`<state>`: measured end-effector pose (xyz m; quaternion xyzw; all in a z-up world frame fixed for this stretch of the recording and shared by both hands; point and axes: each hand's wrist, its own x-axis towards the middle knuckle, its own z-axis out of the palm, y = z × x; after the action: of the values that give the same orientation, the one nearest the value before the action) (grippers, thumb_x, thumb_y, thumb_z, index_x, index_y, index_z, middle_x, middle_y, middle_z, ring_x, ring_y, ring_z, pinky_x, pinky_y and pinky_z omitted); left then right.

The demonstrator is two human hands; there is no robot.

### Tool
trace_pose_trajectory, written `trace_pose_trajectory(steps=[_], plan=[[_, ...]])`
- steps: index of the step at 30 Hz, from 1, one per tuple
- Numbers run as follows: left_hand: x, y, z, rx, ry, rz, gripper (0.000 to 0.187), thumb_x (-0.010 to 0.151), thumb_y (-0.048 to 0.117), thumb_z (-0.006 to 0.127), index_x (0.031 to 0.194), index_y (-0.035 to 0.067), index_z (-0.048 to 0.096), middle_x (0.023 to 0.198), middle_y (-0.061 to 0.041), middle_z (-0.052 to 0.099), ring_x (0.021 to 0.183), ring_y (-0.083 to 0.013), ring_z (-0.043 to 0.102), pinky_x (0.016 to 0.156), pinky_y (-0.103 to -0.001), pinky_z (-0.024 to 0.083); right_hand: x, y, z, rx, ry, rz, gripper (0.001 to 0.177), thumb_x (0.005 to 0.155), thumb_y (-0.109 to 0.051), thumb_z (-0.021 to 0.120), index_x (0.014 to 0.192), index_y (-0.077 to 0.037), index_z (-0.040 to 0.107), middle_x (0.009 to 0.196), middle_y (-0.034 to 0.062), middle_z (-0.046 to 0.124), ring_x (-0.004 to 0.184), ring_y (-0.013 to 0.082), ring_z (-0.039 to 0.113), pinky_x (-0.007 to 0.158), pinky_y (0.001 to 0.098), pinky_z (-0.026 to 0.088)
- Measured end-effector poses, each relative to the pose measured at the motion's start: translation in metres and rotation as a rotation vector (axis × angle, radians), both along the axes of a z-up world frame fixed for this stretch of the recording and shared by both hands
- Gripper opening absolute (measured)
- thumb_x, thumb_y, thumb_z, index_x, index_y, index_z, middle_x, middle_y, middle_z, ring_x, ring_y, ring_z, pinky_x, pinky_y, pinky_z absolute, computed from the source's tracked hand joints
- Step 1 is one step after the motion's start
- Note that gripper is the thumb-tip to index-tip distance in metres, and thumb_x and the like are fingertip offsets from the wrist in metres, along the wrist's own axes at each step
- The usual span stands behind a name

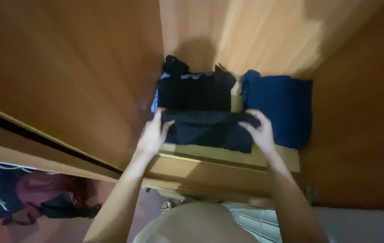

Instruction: Removing folded clothes from a wardrobe shelf and placing them onto a bed to organize them.

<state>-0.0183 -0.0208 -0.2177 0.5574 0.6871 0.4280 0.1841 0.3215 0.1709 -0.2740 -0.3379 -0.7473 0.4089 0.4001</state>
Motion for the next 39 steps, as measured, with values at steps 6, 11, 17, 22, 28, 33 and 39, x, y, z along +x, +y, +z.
trace_pose_trajectory(steps=[6, 11, 17, 22, 28, 33, 39], plan=[[-0.016, 0.068, -0.008, -0.220, 0.157, 0.279, 0.056, 0.102, 0.046, 0.058, 0.142, 0.012, 0.039, 0.116, -0.034, 0.066, 0.107, -0.0563, 0.061, 0.088, -0.063, 0.050, -0.051, 0.064, -0.010, -0.041, 0.113, -0.072, 0.037, 0.088, -0.009, 0.083, 0.119, -0.003, 0.066, 0.109, 0.0038, 0.071, 0.104, 0.0122, 0.065, 0.095, 0.0277, 0.053], [-0.012, 0.081, -0.002, -0.231, 0.077, 0.359, 0.054, 0.099, 0.045, 0.058, 0.141, 0.014, 0.042, 0.114, -0.032, 0.068, 0.107, -0.0546, 0.063, 0.090, -0.062, 0.050, -0.063, 0.087, -0.040, -0.001, 0.013, -0.130, 0.035, 0.088, -0.014, 0.086, 0.116, -0.004, 0.068, 0.102, 0.0057, 0.072, 0.096, 0.0119, 0.064, 0.089, 0.0276, 0.053], [-0.024, 0.106, 0.013, -0.136, 0.063, 0.331, 0.049, 0.102, 0.045, 0.057, 0.139, 0.014, 0.044, 0.111, -0.031, 0.070, 0.108, -0.0528, 0.064, 0.089, -0.062, 0.051, -0.082, 0.092, 0.017, -0.030, 0.009, -0.276, 0.031, 0.087, -0.018, 0.083, 0.115, -0.008, 0.071, 0.106, 0.0088, 0.077, 0.098, 0.0165, 0.071, 0.091, 0.0299, 0.055], [-0.033, 0.135, 0.034, -0.120, 0.063, 0.419, 0.049, 0.101, 0.042, 0.059, 0.138, 0.014, 0.044, 0.113, -0.029, 0.070, 0.109, -0.0517, 0.064, 0.090, -0.060, 0.050, -0.106, 0.113, 0.044, 0.250, 0.035, -0.318, 0.029, 0.092, -0.014, 0.081, 0.117, -0.005, 0.069, 0.113, 0.0148, 0.075, 0.107, 0.0266, 0.072, 0.096, 0.0356, 0.053], [-0.055, 0.177, 0.018, -0.104, 0.025, 0.510, 0.049, 0.100, 0.040, 0.063, 0.137, 0.013, 0.046, 0.119, -0.027, 0.069, 0.112, -0.0483, 0.065, 0.095, -0.056, 0.051, -0.126, 0.161, 0.019, 0.248, -0.039, -0.316, 0.032, 0.096, -0.014, 0.077, 0.125, -0.007, 0.066, 0.125, 0.0151, 0.072, 0.123, 0.0294, 0.067, 0.109, 0.0371, 0.049], [-0.047, 0.176, -0.021, -0.056, 0.084, 0.505, 0.061, 0.094, 0.026, 0.059, 0.149, 0.009, 0.038, 0.141, -0.024, 0.059, 0.125, -0.0439, 0.059, 0.102, -0.053, 0.048, -0.127, 0.146, 0.004, 0.290, -0.273, -0.230, 0.091, 0.081, -0.004, 0.071, 0.160, -0.008, 0.024, 0.159, 0.0307, 0.024, 0.147, 0.0496, 0.022, 0.119, 0.0515, 0.024], [0.015, 0.092, 0.042, -0.336, 0.477, -0.082, 0.101, 0.079, 0.064, 0.080, 0.153, 0.016, 0.030, 0.167, -0.014, 0.019, 0.156, -0.0364, 0.006, 0.120, -0.069, -0.003, -0.100, 0.038, -0.012, 0.328, -0.326, -0.247, 0.081, 0.106, -0.034, 0.068, 0.168, -0.018, 0.019, 0.172, 0.0192, 0.015, 0.159, 0.0385, 0.013, 0.124, 0.0666, 0.021]])
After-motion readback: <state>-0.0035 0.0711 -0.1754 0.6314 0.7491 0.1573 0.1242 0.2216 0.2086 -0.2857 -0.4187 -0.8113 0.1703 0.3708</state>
